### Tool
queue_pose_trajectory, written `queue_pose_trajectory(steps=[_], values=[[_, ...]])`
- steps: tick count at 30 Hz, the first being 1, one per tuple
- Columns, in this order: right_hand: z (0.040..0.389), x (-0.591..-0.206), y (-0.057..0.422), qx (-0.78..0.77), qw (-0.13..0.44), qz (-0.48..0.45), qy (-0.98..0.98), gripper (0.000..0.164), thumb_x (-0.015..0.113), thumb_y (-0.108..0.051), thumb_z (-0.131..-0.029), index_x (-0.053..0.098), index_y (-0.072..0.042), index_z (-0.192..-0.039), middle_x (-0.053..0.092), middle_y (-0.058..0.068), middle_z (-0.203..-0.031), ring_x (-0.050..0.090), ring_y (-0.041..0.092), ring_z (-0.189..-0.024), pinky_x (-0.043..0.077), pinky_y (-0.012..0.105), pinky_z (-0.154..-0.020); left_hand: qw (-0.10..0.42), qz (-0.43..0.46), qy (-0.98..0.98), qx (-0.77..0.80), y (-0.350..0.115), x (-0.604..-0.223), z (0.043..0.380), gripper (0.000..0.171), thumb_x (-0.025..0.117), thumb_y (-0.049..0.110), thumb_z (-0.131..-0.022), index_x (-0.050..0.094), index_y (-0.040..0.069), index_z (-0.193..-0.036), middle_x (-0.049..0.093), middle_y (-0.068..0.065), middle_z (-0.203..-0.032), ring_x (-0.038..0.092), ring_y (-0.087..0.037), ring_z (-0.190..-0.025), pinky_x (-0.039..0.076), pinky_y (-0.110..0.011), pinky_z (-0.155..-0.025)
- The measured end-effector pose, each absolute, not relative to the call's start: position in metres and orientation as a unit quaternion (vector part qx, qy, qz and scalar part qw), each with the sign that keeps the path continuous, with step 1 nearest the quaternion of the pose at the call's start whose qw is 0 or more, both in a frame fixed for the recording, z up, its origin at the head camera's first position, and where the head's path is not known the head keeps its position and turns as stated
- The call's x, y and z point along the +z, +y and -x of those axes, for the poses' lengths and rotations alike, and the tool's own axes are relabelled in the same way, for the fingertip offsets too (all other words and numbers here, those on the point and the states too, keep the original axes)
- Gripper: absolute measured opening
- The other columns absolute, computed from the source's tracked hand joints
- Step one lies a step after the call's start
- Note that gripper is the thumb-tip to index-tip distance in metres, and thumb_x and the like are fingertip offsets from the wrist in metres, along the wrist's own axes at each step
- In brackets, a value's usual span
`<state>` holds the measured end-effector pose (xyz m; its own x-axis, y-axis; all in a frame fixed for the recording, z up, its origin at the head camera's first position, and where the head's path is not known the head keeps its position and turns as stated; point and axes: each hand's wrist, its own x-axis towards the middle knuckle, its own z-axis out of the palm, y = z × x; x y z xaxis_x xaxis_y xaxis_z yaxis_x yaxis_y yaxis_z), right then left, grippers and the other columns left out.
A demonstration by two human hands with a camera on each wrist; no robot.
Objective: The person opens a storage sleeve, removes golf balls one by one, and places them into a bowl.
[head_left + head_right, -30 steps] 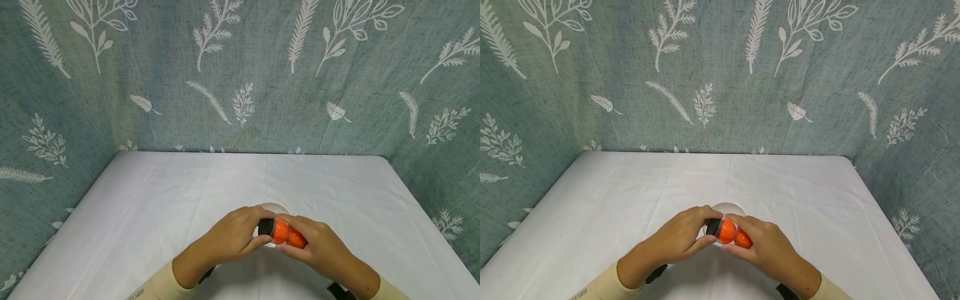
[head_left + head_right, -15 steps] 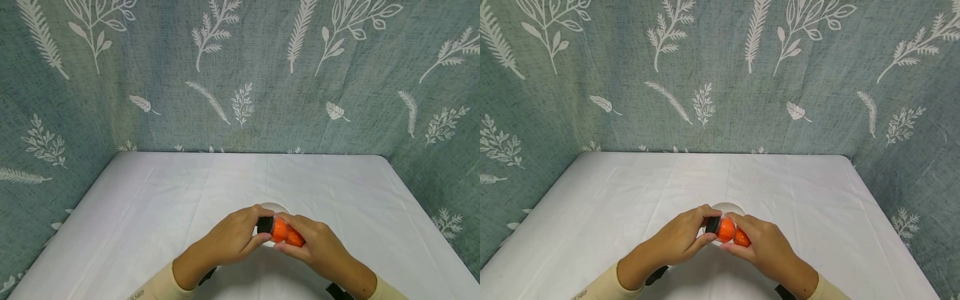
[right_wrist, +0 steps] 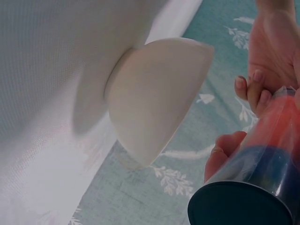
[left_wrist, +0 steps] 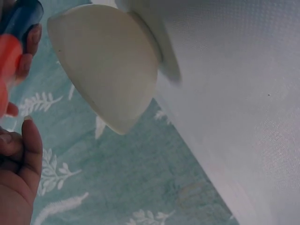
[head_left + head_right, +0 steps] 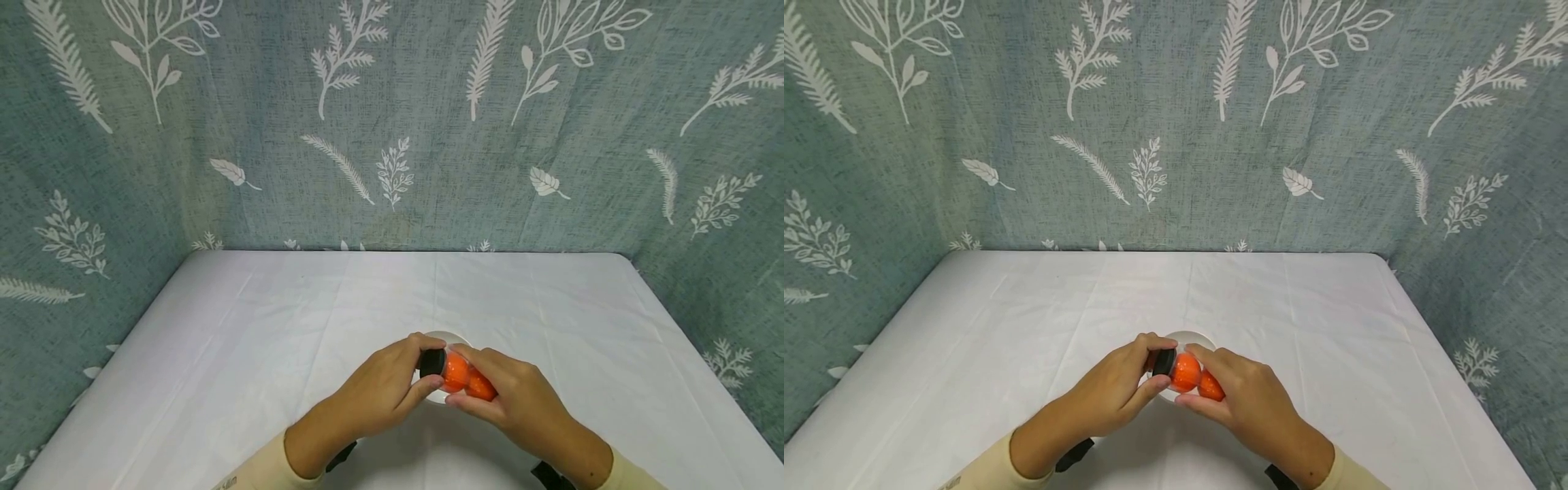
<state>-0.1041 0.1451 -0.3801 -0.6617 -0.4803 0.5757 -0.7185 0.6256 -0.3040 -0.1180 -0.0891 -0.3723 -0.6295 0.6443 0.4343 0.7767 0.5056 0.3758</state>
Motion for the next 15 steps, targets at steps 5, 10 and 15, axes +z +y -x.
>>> queue_pose_trajectory(steps=[5,10,15], values=[[0.1036,-0.3814,0.1453,0.264,0.234,-0.344,-0.87,0.058,0.067,-0.055,-0.088,0.067,-0.012,-0.127,0.073,-0.003,-0.097,0.056,0.001,-0.073,0.049,0.011,-0.061,0.118,0.404,-0.859,-0.292,-0.0864,-0.374,0.116,0.044,0.036,0.042,-0.108,0.04,0.007,-0.135,0.064,-0.002,-0.117,0.061,-0.009,-0.096,0.054,-0.024,-0.086],[0.1053,-0.3824,0.1449,0.26,0.245,-0.347,-0.867,0.059,0.064,-0.056,-0.089,0.066,-0.011,-0.127,0.073,-0.001,-0.096,0.057,0.003,-0.072,0.049,0.012,-0.061,0.108,0.388,-0.862,-0.308,-0.0831,-0.3736,0.1146,0.043,0.04,0.041,-0.107,0.038,0.009,-0.136,0.064,0.0,-0.112,0.062,-0.008,-0.094,0.054,-0.024,-0.085],[0.106,-0.3817,0.1448,0.251,0.242,-0.342,-0.873,0.06,0.063,-0.057,-0.09,0.066,-0.011,-0.128,0.073,0.0,-0.096,0.058,0.004,-0.072,0.051,0.015,-0.06,0.095,0.373,-0.866,-0.318,-0.0813,-0.372,0.114,0.041,0.044,0.037,-0.107,0.038,0.009,-0.136,0.065,-0.002,-0.117,0.063,-0.008,-0.096,0.055,-0.024,-0.086]])
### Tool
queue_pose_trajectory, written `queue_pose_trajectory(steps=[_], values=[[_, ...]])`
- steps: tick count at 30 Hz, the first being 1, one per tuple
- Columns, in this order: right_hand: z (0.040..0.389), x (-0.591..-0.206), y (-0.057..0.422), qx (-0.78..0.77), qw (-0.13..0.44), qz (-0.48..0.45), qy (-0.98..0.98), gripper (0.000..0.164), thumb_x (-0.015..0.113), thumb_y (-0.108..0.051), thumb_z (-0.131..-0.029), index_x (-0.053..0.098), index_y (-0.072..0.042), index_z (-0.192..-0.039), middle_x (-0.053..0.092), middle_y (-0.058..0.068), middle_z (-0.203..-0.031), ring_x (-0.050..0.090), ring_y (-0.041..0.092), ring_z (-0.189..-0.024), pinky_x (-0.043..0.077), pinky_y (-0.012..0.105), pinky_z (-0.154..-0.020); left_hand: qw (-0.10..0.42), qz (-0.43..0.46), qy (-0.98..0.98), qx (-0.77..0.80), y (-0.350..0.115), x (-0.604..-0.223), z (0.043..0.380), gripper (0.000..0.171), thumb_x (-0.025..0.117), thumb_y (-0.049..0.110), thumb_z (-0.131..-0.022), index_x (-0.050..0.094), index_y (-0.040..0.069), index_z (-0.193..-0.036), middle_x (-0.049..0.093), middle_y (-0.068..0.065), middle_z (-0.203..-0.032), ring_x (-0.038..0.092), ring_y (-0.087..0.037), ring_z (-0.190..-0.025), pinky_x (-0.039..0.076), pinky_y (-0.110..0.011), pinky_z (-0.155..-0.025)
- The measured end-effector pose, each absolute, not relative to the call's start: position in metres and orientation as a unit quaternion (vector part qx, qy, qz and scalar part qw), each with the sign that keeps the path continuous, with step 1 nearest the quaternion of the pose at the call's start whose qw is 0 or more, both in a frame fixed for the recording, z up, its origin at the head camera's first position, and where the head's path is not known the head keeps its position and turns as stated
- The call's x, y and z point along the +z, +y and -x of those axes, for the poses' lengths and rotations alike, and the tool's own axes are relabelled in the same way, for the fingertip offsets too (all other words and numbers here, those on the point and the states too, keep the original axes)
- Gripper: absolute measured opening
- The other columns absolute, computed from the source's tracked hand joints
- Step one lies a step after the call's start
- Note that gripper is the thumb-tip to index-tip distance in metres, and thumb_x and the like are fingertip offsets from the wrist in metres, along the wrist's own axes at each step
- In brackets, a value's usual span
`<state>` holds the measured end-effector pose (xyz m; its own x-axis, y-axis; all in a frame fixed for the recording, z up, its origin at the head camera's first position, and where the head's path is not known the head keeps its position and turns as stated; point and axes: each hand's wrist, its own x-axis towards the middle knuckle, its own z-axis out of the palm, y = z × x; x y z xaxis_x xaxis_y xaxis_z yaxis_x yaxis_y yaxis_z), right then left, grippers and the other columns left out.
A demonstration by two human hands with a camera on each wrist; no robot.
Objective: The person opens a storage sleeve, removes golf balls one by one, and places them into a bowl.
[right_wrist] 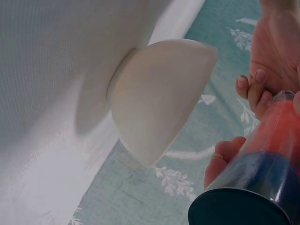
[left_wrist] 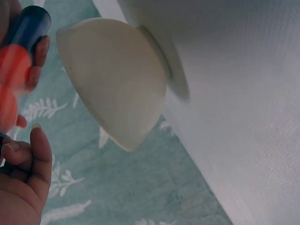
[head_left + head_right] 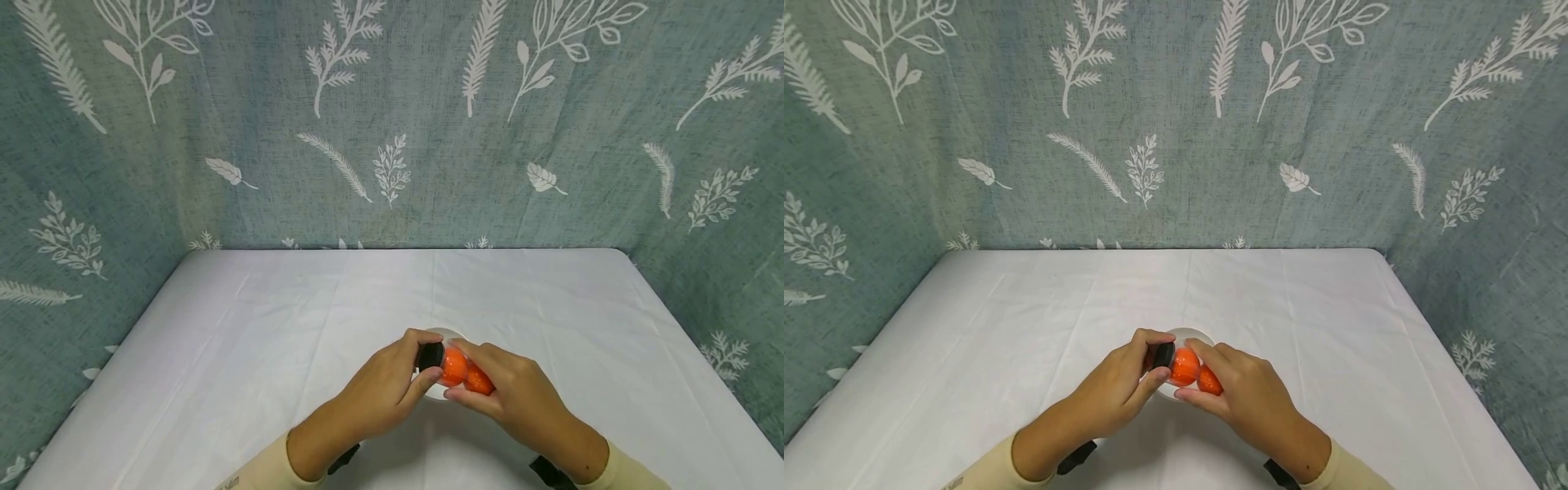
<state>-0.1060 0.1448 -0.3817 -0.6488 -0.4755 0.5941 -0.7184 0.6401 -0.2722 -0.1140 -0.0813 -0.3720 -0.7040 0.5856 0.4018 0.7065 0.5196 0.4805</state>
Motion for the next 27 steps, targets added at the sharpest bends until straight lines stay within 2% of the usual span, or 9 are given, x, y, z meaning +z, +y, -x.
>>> queue_pose_trajectory(steps=[14,27], values=[[0.1067,-0.3815,0.1436,0.239,0.26,-0.342,-0.871,0.06,0.059,-0.059,-0.091,0.065,-0.014,-0.13,0.071,-0.001,-0.089,0.052,0.001,-0.068,0.047,0.013,-0.057,0.064,0.333,-0.871,-0.355,-0.0778,-0.3718,0.1101,0.039,0.047,0.033,-0.107,0.038,0.009,-0.136,0.066,0.001,-0.108,0.058,-0.005,-0.085,0.053,-0.019,-0.078],[0.1072,-0.3822,0.1424,0.223,0.282,-0.345,-0.867,0.061,0.057,-0.061,-0.092,0.065,-0.014,-0.13,0.073,0.001,-0.09,0.06,0.007,-0.068,0.053,0.017,-0.058,0.055,0.317,-0.87,-0.374,-0.0759,-0.3724,0.1083,0.037,0.045,0.032,-0.108,0.038,0.01,-0.136,0.063,0.001,-0.104,0.055,-0.005,-0.082,0.052,-0.019,-0.075]])
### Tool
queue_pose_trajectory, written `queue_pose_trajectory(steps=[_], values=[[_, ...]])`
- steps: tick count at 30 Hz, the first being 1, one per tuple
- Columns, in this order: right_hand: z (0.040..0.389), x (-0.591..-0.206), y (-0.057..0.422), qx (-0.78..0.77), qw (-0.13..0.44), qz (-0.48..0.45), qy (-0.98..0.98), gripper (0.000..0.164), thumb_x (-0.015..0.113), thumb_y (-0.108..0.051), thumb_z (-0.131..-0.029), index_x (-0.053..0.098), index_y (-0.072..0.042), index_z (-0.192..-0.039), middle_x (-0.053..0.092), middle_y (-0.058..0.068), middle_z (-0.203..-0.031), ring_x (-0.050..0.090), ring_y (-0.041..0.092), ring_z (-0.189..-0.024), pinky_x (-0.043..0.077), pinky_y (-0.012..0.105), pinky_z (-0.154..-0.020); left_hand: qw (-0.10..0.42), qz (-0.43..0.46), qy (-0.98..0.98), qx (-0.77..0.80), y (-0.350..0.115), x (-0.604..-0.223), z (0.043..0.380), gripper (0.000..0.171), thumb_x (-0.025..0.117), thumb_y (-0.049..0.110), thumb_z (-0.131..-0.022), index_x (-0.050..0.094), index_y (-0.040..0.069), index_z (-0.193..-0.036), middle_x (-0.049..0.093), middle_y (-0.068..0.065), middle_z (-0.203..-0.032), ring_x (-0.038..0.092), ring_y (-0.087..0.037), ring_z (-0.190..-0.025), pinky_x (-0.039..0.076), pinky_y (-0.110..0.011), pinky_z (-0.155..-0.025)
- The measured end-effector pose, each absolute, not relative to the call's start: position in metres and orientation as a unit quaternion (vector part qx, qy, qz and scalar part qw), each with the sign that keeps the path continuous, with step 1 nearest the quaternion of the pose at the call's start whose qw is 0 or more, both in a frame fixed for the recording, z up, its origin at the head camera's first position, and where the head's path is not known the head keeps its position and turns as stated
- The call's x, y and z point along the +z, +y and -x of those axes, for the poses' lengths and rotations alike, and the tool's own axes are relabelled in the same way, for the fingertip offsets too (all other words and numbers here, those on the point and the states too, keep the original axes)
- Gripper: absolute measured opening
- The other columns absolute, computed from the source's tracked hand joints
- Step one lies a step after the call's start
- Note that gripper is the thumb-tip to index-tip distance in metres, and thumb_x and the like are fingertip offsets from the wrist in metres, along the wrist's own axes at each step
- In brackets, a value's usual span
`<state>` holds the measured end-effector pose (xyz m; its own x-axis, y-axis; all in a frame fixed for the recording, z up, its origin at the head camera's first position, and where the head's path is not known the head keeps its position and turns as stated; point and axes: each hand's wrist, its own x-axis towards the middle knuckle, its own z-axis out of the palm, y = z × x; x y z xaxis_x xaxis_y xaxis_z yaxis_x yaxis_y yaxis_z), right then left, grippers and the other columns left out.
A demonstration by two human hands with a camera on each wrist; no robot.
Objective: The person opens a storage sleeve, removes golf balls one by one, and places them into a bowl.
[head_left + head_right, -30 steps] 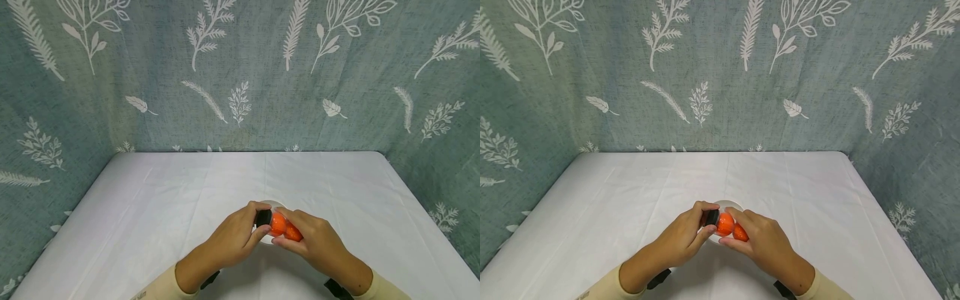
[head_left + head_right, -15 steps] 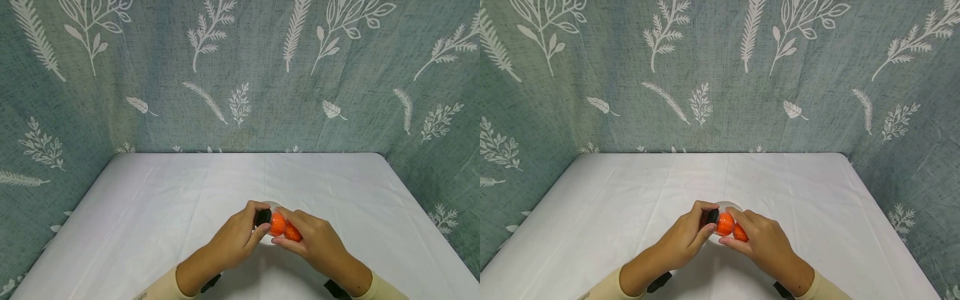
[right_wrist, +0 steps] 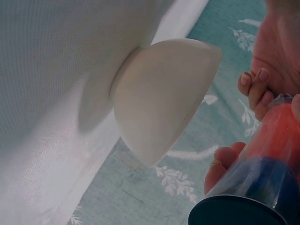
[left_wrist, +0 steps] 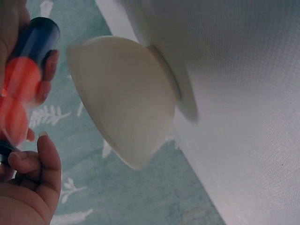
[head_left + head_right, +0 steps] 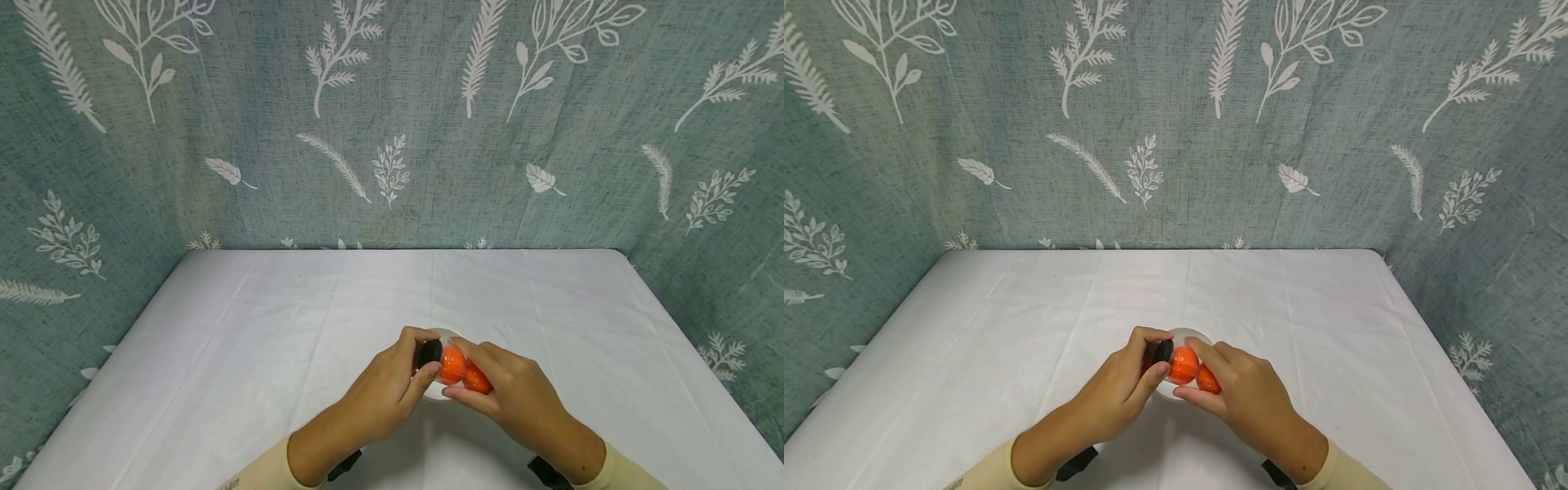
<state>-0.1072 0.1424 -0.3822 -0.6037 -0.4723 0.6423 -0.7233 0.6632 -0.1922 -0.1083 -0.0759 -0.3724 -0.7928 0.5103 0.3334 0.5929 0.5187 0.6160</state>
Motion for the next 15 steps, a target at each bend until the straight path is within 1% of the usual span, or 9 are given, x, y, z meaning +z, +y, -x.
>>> queue_pose_trajectory(steps=[3,7,15], values=[[0.1075,-0.3826,0.1422,0.219,0.286,-0.344,-0.867,0.061,0.056,-0.062,-0.092,0.065,-0.014,-0.129,0.072,0.001,-0.088,0.058,0.006,-0.066,0.052,0.017,-0.056,0.049,0.312,-0.868,-0.383,-0.0753,-0.3732,0.1085,0.035,0.044,0.031,-0.108,0.038,0.009,-0.135,0.062,0.0,-0.103,0.055,-0.005,-0.081,0.052,-0.019,-0.074],[0.1085,-0.3828,0.1415,0.207,0.3,-0.343,-0.866,0.061,0.054,-0.064,-0.092,0.067,-0.015,-0.125,0.07,0.0,-0.084,0.052,0.004,-0.064,0.048,0.015,-0.053,0.05,0.308,-0.856,-0.413,-0.0747,-0.3736,0.1097,0.031,0.041,0.027,-0.109,0.038,0.007,-0.133,0.059,0.002,-0.096,0.053,-0.006,-0.079,0.051,-0.019,-0.072],[0.1089,-0.3826,0.1412,0.209,0.296,-0.343,-0.867,0.06,0.055,-0.064,-0.091,0.068,-0.014,-0.122,0.07,0.0,-0.086,0.053,0.004,-0.064,0.049,0.015,-0.054,0.051,0.313,-0.84,-0.441,-0.0758,-0.3751,0.1121,0.029,0.041,0.026,-0.109,0.037,0.009,-0.132,0.058,0.004,-0.096,0.054,-0.006,-0.083,0.052,-0.021,-0.076]])
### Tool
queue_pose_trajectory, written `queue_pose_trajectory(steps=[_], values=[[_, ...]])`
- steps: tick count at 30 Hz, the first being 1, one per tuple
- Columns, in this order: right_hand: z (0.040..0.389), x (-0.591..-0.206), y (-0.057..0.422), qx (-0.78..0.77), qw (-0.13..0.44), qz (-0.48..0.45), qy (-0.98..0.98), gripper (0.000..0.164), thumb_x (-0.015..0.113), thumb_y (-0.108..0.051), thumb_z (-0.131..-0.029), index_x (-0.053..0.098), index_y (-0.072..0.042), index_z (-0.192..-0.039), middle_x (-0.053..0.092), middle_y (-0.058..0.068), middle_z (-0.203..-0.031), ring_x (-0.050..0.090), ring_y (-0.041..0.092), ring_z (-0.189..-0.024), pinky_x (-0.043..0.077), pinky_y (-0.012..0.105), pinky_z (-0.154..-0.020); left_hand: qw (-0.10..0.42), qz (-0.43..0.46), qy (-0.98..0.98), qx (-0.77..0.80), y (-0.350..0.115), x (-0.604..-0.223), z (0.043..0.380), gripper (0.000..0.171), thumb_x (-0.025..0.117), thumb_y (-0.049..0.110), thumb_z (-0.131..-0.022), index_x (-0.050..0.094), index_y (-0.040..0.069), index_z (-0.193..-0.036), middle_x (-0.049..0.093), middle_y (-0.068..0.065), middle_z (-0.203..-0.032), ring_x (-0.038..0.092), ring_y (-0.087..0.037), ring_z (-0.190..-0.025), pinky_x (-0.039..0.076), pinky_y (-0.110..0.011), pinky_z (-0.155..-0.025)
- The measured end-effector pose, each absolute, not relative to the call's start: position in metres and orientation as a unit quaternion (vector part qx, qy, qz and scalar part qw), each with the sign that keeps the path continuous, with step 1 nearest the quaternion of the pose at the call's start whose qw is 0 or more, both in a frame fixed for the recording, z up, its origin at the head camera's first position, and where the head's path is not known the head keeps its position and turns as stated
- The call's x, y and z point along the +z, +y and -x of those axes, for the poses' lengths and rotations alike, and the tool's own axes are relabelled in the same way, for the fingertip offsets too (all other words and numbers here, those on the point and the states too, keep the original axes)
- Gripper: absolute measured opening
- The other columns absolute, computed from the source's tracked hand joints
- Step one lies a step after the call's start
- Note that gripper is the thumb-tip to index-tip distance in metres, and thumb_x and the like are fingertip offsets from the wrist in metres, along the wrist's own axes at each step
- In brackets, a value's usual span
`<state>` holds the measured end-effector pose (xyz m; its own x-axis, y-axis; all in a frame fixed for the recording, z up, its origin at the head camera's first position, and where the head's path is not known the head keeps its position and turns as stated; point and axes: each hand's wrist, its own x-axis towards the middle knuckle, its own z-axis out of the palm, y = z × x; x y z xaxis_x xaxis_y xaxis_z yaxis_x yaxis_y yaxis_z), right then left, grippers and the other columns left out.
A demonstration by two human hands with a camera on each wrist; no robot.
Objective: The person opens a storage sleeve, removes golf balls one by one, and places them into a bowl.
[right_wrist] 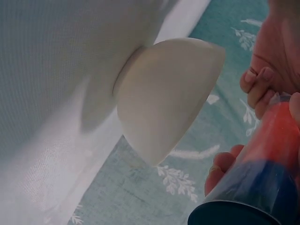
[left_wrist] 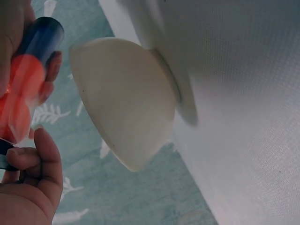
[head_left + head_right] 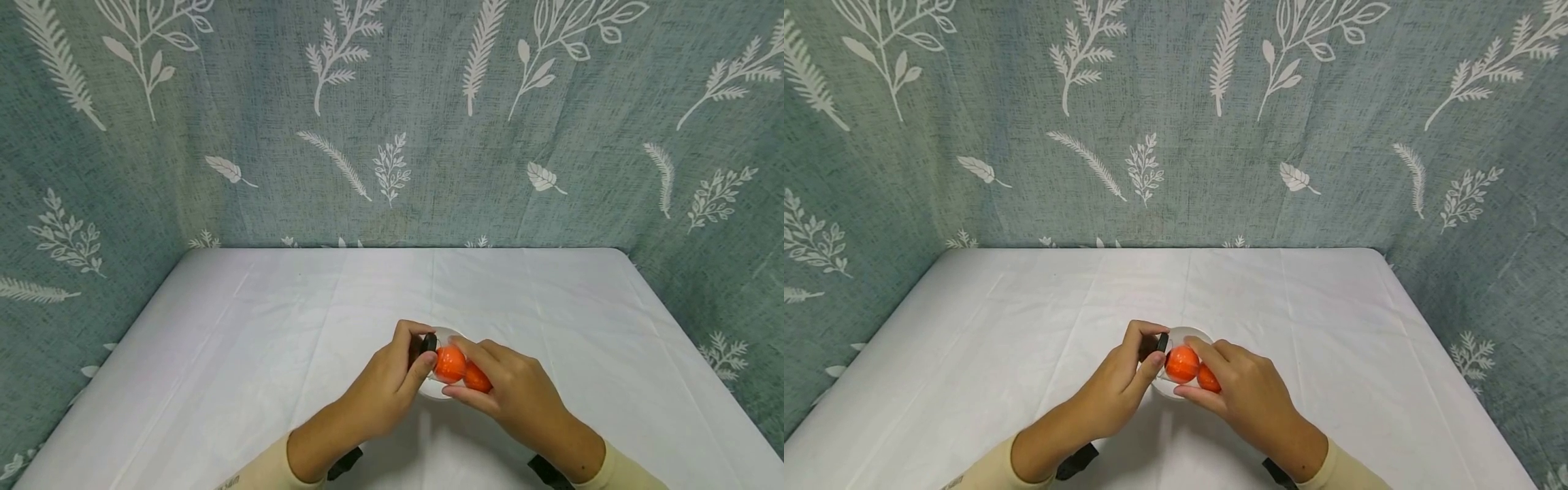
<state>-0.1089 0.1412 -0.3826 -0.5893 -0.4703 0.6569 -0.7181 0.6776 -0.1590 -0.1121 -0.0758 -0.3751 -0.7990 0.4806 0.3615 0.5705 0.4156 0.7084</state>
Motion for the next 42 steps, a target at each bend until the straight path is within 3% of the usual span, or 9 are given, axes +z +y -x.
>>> queue_pose_trajectory(steps=[8,14,20,25,32,37,42], values=[[0.11,-0.381,0.145,0.244,0.283,-0.339,-0.863,0.057,0.059,-0.062,-0.09,0.066,-0.016,-0.123,0.069,-0.003,-0.087,0.053,0.003,-0.068,0.048,0.014,-0.056,0.05,0.3,-0.829,-0.469,-0.078,-0.373,0.115,0.028,0.046,0.025,-0.107,0.037,0.013,-0.131,0.05,0.006,-0.086,0.047,-0.006,-0.075,0.046,-0.022,-0.066],[0.113,-0.379,0.149,0.258,0.285,-0.332,-0.861,0.057,0.06,-0.061,-0.089,0.065,-0.016,-0.123,0.068,-0.004,-0.088,0.053,0.003,-0.069,0.047,0.015,-0.058,0.039,0.294,-0.825,-0.481,-0.085,-0.367,0.119,0.033,0.053,0.019,-0.103,0.035,0.014,-0.13,0.052,0.002,-0.101,0.05,-0.01,-0.083,0.048,-0.027,-0.075],[0.115,-0.378,0.152,0.264,0.269,-0.323,-0.868,0.056,0.074,-0.053,-0.084,0.065,-0.016,-0.125,0.07,-0.003,-0.092,0.058,0.005,-0.073,0.051,0.019,-0.061,0.026,0.273,-0.825,-0.494,-0.101,-0.366,0.123,0.037,0.061,0.016,-0.098,0.036,0.013,-0.125,0.057,0.004,-0.098,0.054,-0.011,-0.089,0.047,-0.028,-0.083],[0.116,-0.377,0.153,0.272,0.263,-0.321,-0.868,0.055,0.071,-0.054,-0.086,0.065,-0.017,-0.126,0.069,-0.003,-0.092,0.057,0.005,-0.074,0.05,0.018,-0.061,0.018,0.256,-0.84,-0.477,-0.117,-0.374,0.122,0.039,0.067,0.014,-0.094,0.039,0.014,-0.122,0.059,0.006,-0.1,0.058,-0.009,-0.091,0.047,-0.028,-0.083],[0.116,-0.377,0.154,0.272,0.251,-0.316,-0.874,0.055,0.076,-0.05,-0.084,0.064,-0.018,-0.127,0.07,-0.004,-0.095,0.057,0.004,-0.076,0.05,0.019,-0.062,-0.016,0.232,-0.86,-0.455,-0.132,-0.382,0.118,0.042,0.075,0.019,-0.089,0.044,0.019,-0.116,0.063,0.009,-0.112,0.063,-0.006,-0.097,0.048,-0.028,-0.086],[0.116,-0.376,0.155,0.272,0.247,-0.315,-0.875,0.055,0.078,-0.048,-0.083,0.064,-0.018,-0.127,0.07,-0.004,-0.095,0.056,0.004,-0.075,0.049,0.019,-0.062,-0.033,0.215,-0.875,-0.433,-0.139,-0.386,0.116,0.041,0.08,0.022,-0.084,0.047,0.024,-0.11,0.065,0.015,-0.112,0.064,-0.004,-0.1,0.048,-0.027,-0.086],[0.116,-0.375,0.156,0.272,0.242,-0.312,-0.878,0.055,0.081,-0.044,-0.081,0.064,-0.019,-0.126,0.07,-0.003,-0.094,0.056,0.004,-0.075,0.05,0.019,-0.062,-0.048,0.215,-0.884,-0.412,-0.144,-0.392,0.118,0.047,0.082,0.022,-0.083,0.052,0.022,-0.12,0.067,0.012,-0.115,0.066,-0.004,-0.095,0.051,-0.028,-0.083]])
